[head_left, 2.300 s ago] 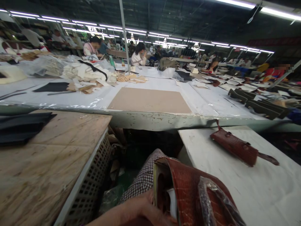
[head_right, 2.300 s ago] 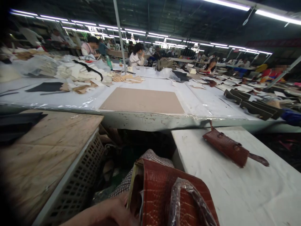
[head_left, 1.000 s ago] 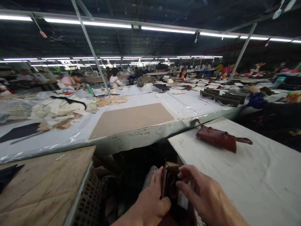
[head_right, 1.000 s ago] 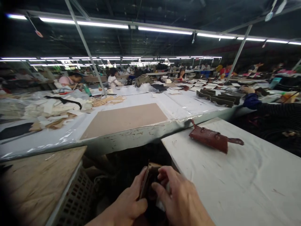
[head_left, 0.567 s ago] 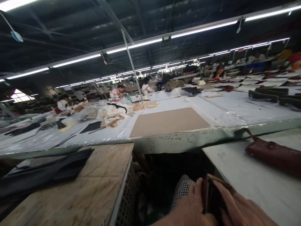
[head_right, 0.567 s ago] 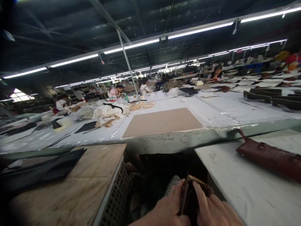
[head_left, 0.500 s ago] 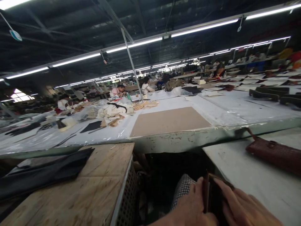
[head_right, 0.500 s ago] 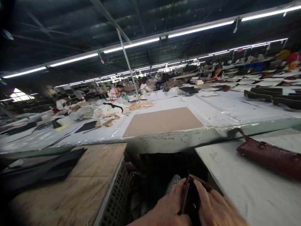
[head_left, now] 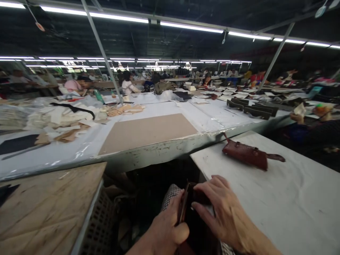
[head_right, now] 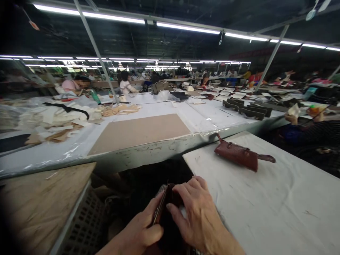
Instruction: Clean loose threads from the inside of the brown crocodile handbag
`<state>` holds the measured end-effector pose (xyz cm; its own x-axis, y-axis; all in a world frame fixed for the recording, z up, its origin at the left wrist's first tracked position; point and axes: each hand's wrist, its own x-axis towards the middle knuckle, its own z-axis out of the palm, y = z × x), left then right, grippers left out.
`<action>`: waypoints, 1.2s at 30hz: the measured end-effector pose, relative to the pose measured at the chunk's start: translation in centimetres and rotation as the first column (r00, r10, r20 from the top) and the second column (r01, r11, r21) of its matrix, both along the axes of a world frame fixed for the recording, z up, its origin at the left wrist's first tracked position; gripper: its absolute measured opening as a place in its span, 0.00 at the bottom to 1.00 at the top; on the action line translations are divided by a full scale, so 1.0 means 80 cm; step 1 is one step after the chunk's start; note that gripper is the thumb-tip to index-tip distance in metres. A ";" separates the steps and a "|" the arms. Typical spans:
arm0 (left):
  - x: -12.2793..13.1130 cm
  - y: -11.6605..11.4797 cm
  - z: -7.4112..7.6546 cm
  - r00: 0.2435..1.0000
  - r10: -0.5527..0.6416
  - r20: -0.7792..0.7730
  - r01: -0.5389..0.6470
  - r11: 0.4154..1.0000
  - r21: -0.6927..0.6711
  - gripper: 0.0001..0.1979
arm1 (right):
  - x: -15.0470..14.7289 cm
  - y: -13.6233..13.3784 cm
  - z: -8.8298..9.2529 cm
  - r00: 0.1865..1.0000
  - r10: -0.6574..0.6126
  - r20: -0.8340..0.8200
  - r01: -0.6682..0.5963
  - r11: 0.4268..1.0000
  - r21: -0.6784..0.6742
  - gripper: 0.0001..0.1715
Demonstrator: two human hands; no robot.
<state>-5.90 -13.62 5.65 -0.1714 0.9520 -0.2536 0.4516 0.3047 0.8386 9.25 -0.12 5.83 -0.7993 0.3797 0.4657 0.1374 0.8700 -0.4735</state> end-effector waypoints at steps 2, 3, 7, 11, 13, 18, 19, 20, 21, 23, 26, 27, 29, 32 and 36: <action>0.003 0.003 0.000 1.000 0.005 -0.025 -0.005 1.000 -0.010 0.39 | -0.002 -0.005 -0.001 0.998 -0.059 -0.028 0.060 0.997 0.058 0.17; 0.005 0.005 0.000 0.999 -0.002 -0.038 0.001 1.000 -0.027 0.40 | -0.003 -0.006 -0.005 0.995 -0.095 -0.042 0.099 0.991 0.091 0.18; 0.006 0.009 -0.010 0.994 -0.080 -0.076 0.076 0.995 -0.059 0.42 | -0.011 -0.004 -0.026 0.979 -0.191 -0.072 0.201 0.963 0.179 0.06; -0.001 0.007 -0.022 0.991 -0.095 -0.098 0.091 0.995 -0.038 0.42 | -0.009 0.001 -0.036 0.985 -0.140 -0.095 0.150 0.984 0.099 0.09; -0.005 0.005 -0.025 0.994 -0.081 -0.070 0.078 0.995 -0.057 0.42 | -0.005 0.005 -0.034 0.987 -0.119 -0.106 0.123 0.992 0.030 0.09; -0.008 0.003 -0.021 0.998 -0.064 -0.007 0.064 0.997 -0.048 0.43 | 0.000 0.023 -0.026 0.995 -0.067 -0.076 0.065 0.998 -0.029 0.06; -0.008 0.003 -0.019 0.998 -0.056 -0.002 0.056 0.997 -0.048 0.44 | 0.000 0.026 -0.025 0.996 -0.042 -0.083 0.039 0.999 -0.039 0.06; -0.007 0.004 -0.016 0.999 -0.051 0.004 0.051 0.997 -0.051 0.44 | -0.001 0.029 -0.024 0.996 -0.014 -0.092 0.008 0.998 -0.058 0.06; -0.006 0.005 -0.013 0.999 -0.047 0.011 0.048 0.997 -0.059 0.45 | -0.002 0.032 -0.024 0.994 0.014 -0.106 -0.023 0.996 -0.083 0.06; -0.005 0.006 -0.007 0.999 -0.045 0.024 0.047 0.996 -0.079 0.45 | -0.004 0.033 -0.025 0.989 0.066 -0.131 -0.083 0.989 -0.125 0.06; -0.006 0.008 0.003 0.998 -0.061 0.027 0.063 0.993 -0.099 0.45 | -0.006 0.033 -0.028 0.980 0.126 -0.151 -0.152 0.973 -0.174 0.06; -0.007 0.008 0.005 0.997 -0.072 0.027 0.074 0.991 -0.109 0.45 | -0.007 0.033 -0.030 0.981 0.136 -0.140 -0.162 0.966 -0.200 0.05; -0.009 0.009 0.010 0.994 -0.099 0.039 0.103 0.987 -0.124 0.45 | -0.007 0.033 -0.032 0.986 0.138 -0.095 -0.159 0.947 -0.280 0.05; -0.012 0.011 0.014 0.991 -0.110 0.073 0.118 0.986 -0.121 0.44 | -0.006 0.034 -0.033 0.995 0.100 -0.015 -0.098 0.918 -0.385 0.04; -0.012 0.010 0.025 0.993 -0.061 0.097 0.074 0.988 -0.138 0.40 | -0.006 0.030 -0.033 0.999 0.020 0.029 -0.006 0.911 -0.413 0.06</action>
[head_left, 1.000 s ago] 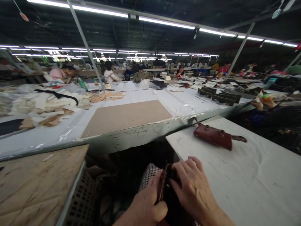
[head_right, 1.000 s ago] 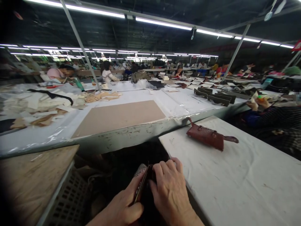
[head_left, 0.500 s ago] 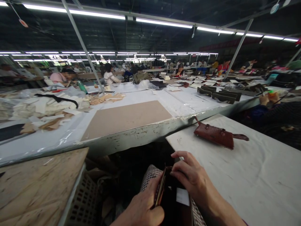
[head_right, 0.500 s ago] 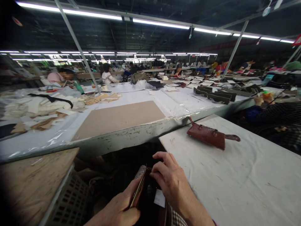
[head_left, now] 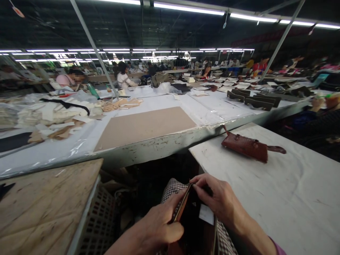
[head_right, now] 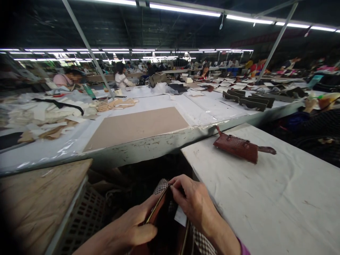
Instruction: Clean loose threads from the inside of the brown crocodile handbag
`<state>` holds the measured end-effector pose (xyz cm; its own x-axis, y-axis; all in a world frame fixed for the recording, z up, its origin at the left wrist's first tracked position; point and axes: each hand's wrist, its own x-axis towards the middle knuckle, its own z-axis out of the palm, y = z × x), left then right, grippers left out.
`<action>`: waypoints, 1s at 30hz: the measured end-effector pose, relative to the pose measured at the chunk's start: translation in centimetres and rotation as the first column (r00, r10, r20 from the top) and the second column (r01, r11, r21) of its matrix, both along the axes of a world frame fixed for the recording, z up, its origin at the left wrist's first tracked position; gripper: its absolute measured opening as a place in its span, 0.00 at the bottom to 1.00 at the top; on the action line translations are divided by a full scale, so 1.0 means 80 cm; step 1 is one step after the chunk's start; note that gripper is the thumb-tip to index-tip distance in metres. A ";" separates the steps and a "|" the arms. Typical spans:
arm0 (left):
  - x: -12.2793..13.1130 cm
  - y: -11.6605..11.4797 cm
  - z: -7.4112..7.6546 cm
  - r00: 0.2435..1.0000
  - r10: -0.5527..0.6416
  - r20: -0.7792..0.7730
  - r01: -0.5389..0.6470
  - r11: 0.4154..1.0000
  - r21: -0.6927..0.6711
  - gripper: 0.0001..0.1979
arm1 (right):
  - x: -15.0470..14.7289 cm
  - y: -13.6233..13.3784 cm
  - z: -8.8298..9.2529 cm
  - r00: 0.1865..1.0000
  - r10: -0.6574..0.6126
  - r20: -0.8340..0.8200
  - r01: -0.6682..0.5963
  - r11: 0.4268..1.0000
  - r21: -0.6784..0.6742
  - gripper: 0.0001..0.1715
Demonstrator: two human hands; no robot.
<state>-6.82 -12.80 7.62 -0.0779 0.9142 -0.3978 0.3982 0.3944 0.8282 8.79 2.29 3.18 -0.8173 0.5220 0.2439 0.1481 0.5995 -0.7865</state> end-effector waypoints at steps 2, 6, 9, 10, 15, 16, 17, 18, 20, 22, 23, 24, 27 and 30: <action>0.002 -0.003 0.006 1.000 0.029 0.006 -0.029 0.999 -0.034 0.33 | -0.001 -0.003 0.000 0.999 -0.049 0.007 0.049 0.999 -0.021 0.07; 0.009 -0.015 0.003 0.988 0.141 -0.069 -0.145 0.988 -0.056 0.21 | -0.006 -0.008 -0.001 0.989 -0.149 0.001 0.149 0.988 -0.051 0.09; 0.017 -0.026 -0.015 0.951 0.255 -0.174 -0.248 0.967 0.063 0.18 | -0.011 -0.009 -0.003 0.982 -0.191 -0.007 0.190 0.981 -0.046 0.09; 0.020 -0.029 -0.022 0.939 0.283 -0.197 -0.263 0.957 0.123 0.17 | -0.012 -0.009 -0.003 0.980 -0.197 -0.003 0.197 0.979 -0.050 0.09; 0.036 -0.040 -0.039 0.922 0.371 -0.113 -0.339 0.913 0.227 0.15 | -0.014 -0.010 -0.006 0.975 -0.221 0.001 0.220 0.972 -0.082 0.08; 0.039 -0.041 -0.039 0.922 0.383 -0.056 -0.365 0.909 0.201 0.15 | -0.013 -0.011 -0.007 0.977 -0.215 -0.008 0.213 0.972 -0.095 0.08; 0.041 -0.042 -0.038 0.918 0.396 -0.002 -0.390 0.906 0.164 0.16 | -0.011 -0.011 -0.007 0.980 -0.199 -0.017 0.196 0.974 -0.110 0.07; 0.043 -0.042 -0.038 0.912 0.408 0.043 -0.411 0.904 0.120 0.17 | -0.008 -0.010 -0.007 0.984 -0.176 -0.026 0.171 0.977 -0.123 0.08; 0.045 -0.043 -0.037 0.898 0.428 0.099 -0.434 0.899 0.051 0.17 | 0.000 -0.007 -0.007 0.994 -0.100 -0.038 0.094 0.987 -0.129 0.08; 0.044 -0.044 -0.038 0.893 0.435 0.117 -0.441 0.897 0.036 0.17 | 0.010 0.001 -0.006 0.999 0.005 -0.052 -0.010 0.995 -0.097 0.08; 0.043 -0.045 -0.040 0.893 0.433 0.125 -0.441 0.897 0.041 0.17 | 0.016 0.005 -0.006 0.997 0.059 -0.059 -0.063 0.996 -0.068 0.07; 0.041 -0.046 -0.042 0.893 0.428 0.140 -0.437 0.898 0.047 0.17 | 0.021 0.010 -0.005 0.992 0.111 -0.067 -0.113 0.993 -0.033 0.06; 0.037 -0.050 -0.046 0.901 0.405 0.156 -0.419 0.906 0.065 0.18 | 0.035 0.025 -0.004 0.965 0.254 -0.068 -0.252 0.967 0.040 0.05; 0.034 -0.053 -0.044 0.910 0.405 0.086 -0.412 0.907 0.087 0.20 | 0.047 0.034 -0.001 0.910 0.409 -0.070 -0.409 0.912 0.010 0.08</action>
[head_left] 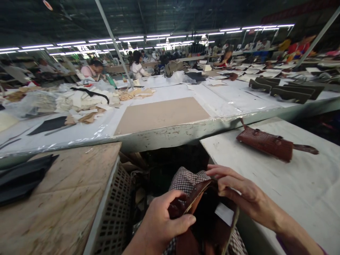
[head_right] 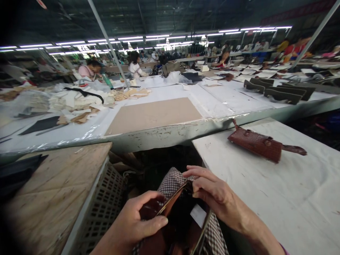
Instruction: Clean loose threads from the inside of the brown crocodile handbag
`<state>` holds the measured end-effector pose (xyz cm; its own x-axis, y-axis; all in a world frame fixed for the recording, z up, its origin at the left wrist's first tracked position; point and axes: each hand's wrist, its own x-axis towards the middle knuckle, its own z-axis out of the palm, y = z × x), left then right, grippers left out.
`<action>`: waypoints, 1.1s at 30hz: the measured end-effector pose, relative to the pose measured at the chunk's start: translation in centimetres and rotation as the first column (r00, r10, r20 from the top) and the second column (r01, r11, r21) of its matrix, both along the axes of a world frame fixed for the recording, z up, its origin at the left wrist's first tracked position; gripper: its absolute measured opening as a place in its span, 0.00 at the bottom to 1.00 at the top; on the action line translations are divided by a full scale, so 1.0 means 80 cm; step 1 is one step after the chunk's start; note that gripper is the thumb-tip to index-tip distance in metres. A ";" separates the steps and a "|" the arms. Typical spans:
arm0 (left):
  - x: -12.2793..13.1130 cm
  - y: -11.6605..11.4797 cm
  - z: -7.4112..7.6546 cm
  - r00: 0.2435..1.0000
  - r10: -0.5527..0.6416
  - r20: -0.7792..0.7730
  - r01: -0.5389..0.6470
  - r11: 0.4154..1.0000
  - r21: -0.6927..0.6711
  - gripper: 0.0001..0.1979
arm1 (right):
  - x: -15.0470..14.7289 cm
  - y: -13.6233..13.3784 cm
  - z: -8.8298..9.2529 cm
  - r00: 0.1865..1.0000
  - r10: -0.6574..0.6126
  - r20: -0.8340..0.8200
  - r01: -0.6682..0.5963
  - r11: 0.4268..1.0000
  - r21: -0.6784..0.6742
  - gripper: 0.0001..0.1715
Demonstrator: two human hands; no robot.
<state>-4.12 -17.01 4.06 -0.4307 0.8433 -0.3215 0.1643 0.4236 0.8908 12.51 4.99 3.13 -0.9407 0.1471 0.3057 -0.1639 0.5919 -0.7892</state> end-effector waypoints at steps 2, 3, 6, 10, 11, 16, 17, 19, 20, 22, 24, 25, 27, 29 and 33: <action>0.000 -0.002 0.004 0.999 0.025 -0.031 -0.026 1.000 -0.011 0.21 | 0.005 0.002 0.002 0.997 0.080 0.005 -0.080 0.996 -0.038 0.10; 0.000 -0.002 0.006 0.999 0.043 -0.030 -0.044 0.999 -0.013 0.21 | 0.006 0.003 0.003 0.995 0.104 0.009 -0.103 0.993 -0.058 0.10; 0.002 -0.005 0.009 0.995 0.093 -0.038 -0.093 0.996 0.003 0.20 | 0.008 0.003 0.004 0.990 0.137 -0.009 -0.137 0.977 -0.165 0.10; 0.005 -0.008 0.006 0.980 0.120 -0.161 -0.124 0.992 -0.013 0.15 | 0.008 0.006 0.002 0.991 0.130 -0.024 -0.131 0.956 -0.264 0.10; 0.005 -0.008 0.006 0.974 0.118 -0.195 -0.125 0.992 -0.024 0.14 | 0.008 0.008 0.002 0.991 0.130 -0.007 -0.128 0.958 -0.258 0.10; 0.007 -0.004 0.011 0.961 0.096 -0.258 -0.105 0.994 -0.022 0.11 | 0.014 0.015 0.012 0.982 0.163 0.095 -0.168 0.985 0.038 0.11; 0.007 -0.003 0.012 0.964 0.096 -0.247 -0.105 0.994 -0.024 0.11 | 0.016 0.015 0.015 0.980 0.166 0.110 -0.179 0.976 0.124 0.11; 0.006 -0.002 0.012 0.969 0.088 -0.231 -0.097 0.995 -0.030 0.11 | 0.020 0.012 0.021 0.981 0.145 0.129 -0.172 0.955 0.242 0.11; 0.005 -0.002 0.011 0.970 0.082 -0.228 -0.092 0.995 -0.034 0.12 | 0.021 0.009 0.023 0.983 0.110 0.144 -0.147 0.951 0.273 0.10; 0.003 -0.002 0.006 0.973 0.075 -0.218 -0.084 0.996 -0.032 0.12 | 0.024 0.001 0.023 0.987 0.018 0.162 -0.068 0.948 0.311 0.07; 0.001 -0.003 0.000 0.979 0.074 -0.192 -0.078 0.997 -0.013 0.13 | 0.023 -0.009 0.019 0.989 -0.062 0.133 0.011 0.935 0.356 0.10; 0.000 -0.003 -0.003 0.982 0.071 -0.175 -0.072 0.997 0.003 0.14 | 0.020 -0.013 0.016 0.990 -0.097 0.101 0.051 0.922 0.383 0.17; 0.000 -0.002 -0.007 0.987 0.055 -0.153 -0.050 0.998 0.036 0.16 | 0.014 -0.023 0.010 0.987 -0.161 0.003 0.145 0.895 0.422 0.25; 0.001 -0.001 -0.009 0.989 0.046 -0.139 -0.040 0.998 0.050 0.18 | 0.005 -0.032 0.005 0.968 -0.232 -0.096 0.251 0.865 0.435 0.18; 0.005 0.001 -0.007 0.995 0.043 -0.087 -0.036 0.996 0.077 0.18 | -0.010 -0.047 0.000 0.920 -0.320 -0.224 0.390 0.786 0.479 0.11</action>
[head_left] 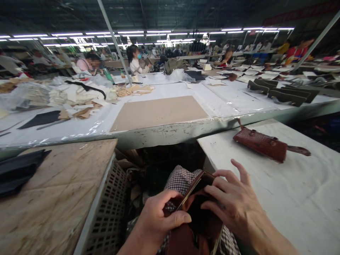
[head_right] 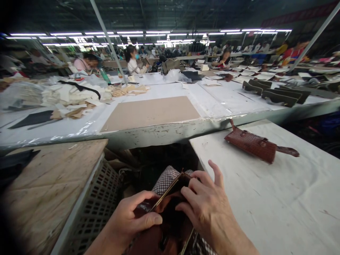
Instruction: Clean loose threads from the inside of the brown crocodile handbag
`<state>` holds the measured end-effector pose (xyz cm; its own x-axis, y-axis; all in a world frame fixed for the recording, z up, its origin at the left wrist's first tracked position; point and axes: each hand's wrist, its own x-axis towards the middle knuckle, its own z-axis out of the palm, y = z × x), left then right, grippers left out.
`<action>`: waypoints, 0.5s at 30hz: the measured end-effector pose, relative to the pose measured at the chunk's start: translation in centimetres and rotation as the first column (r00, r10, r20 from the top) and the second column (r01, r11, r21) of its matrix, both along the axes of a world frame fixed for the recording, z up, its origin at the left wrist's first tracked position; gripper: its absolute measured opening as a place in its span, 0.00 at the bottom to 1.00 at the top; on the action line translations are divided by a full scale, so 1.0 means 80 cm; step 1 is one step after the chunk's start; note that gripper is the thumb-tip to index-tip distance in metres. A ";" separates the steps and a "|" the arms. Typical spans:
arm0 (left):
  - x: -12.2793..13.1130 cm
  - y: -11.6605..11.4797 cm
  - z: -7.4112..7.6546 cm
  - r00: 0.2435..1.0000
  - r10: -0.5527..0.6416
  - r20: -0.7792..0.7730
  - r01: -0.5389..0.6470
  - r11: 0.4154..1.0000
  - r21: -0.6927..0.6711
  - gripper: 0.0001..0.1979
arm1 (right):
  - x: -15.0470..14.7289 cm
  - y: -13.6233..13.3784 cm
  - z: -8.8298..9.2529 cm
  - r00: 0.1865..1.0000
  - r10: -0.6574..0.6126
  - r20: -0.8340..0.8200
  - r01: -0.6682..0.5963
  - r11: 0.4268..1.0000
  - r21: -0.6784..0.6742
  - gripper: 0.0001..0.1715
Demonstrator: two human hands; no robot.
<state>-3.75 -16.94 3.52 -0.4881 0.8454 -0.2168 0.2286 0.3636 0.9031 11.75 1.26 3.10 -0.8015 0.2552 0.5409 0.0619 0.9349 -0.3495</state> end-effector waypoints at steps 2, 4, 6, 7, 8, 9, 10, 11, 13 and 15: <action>0.002 0.000 0.002 0.999 -0.016 0.029 0.015 1.000 0.016 0.17 | -0.005 -0.005 -0.001 1.000 -0.011 -0.013 0.011 0.999 0.032 0.13; 0.002 0.000 0.004 0.999 -0.009 0.041 0.009 1.000 0.020 0.15 | -0.009 -0.007 -0.002 0.999 0.002 -0.047 0.000 1.000 0.025 0.13; 0.002 0.000 0.005 0.999 0.007 0.037 -0.008 1.000 0.020 0.14 | -0.010 -0.008 -0.002 0.999 0.037 -0.018 -0.037 0.999 0.001 0.09; 0.002 -0.001 0.006 0.999 0.009 0.034 -0.010 1.000 0.018 0.14 | -0.010 -0.007 -0.002 0.998 0.067 0.019 -0.067 0.998 -0.023 0.06; 0.001 -0.001 0.007 1.000 0.008 0.029 -0.008 1.000 0.012 0.14 | -0.009 -0.006 -0.001 0.993 0.103 0.056 -0.100 0.993 -0.056 0.05; 0.000 -0.002 0.007 1.000 0.004 0.024 -0.004 1.000 0.002 0.15 | -0.008 -0.005 0.000 0.986 0.143 0.088 -0.135 0.986 -0.097 0.05; -0.001 -0.002 0.008 1.000 0.002 0.021 -0.001 1.000 -0.006 0.16 | -0.006 -0.003 0.001 0.977 0.185 0.108 -0.168 0.975 -0.144 0.05; -0.003 -0.003 0.008 1.000 0.002 0.022 -0.001 1.000 -0.011 0.16 | -0.004 -0.001 0.001 0.968 0.225 0.111 -0.201 0.960 -0.194 0.05; -0.006 -0.004 0.008 0.999 0.005 0.032 -0.005 1.000 -0.014 0.17 | -0.001 0.004 0.003 0.946 0.305 0.109 -0.267 0.924 -0.273 0.06; -0.008 -0.006 0.007 0.999 0.007 0.048 -0.007 1.000 -0.009 0.18 | 0.001 0.009 0.002 0.929 0.363 0.071 -0.325 0.893 -0.313 0.08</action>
